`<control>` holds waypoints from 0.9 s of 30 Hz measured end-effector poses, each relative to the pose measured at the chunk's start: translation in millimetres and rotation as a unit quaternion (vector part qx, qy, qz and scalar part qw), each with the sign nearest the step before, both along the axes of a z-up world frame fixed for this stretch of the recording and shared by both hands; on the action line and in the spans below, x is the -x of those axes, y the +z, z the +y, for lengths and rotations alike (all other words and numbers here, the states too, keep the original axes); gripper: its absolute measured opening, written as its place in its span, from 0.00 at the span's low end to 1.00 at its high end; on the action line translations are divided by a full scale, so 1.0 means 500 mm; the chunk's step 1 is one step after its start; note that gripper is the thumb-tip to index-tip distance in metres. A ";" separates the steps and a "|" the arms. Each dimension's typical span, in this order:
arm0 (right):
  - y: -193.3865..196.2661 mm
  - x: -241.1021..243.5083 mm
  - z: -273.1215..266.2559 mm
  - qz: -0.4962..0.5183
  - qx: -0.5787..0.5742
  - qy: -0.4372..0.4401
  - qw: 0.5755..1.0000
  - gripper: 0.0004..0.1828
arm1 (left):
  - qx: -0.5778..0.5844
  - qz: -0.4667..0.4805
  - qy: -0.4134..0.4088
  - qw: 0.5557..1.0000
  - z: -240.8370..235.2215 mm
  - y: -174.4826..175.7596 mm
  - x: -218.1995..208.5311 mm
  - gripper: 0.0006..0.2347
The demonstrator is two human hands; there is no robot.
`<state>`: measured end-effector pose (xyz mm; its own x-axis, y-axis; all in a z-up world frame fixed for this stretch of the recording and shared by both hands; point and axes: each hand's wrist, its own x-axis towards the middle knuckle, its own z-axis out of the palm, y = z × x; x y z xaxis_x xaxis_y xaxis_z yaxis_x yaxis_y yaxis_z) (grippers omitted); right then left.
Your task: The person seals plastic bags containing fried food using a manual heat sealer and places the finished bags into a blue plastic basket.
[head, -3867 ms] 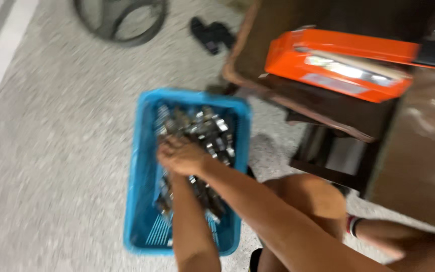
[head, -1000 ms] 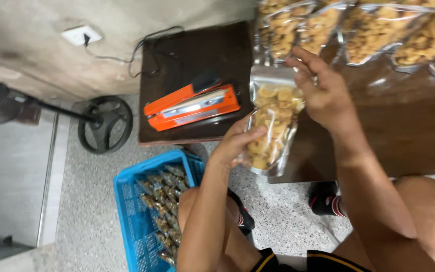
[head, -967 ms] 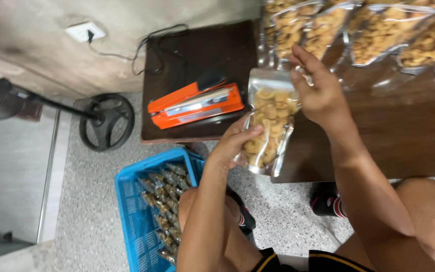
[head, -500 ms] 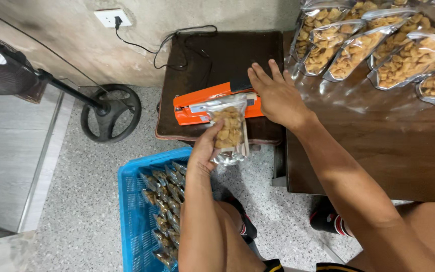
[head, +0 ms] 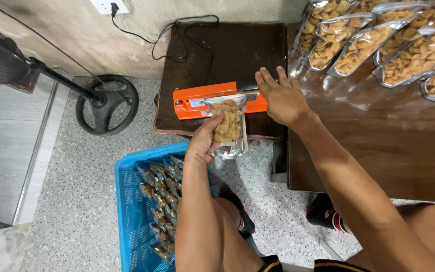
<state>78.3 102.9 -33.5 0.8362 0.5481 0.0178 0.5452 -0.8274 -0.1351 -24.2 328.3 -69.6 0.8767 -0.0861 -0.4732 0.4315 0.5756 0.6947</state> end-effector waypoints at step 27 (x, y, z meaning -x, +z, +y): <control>0.004 -0.001 -0.005 0.081 -0.028 -0.028 0.996 0.42 | -0.055 0.028 0.017 0.998 -0.004 0.034 0.017 0.20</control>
<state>78.6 100.5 -31.7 0.8602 0.5017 -0.0915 0.4647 -0.8451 -0.2644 -32.6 326.2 -52.6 0.8501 -0.0013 -0.5266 0.4526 0.5131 0.7293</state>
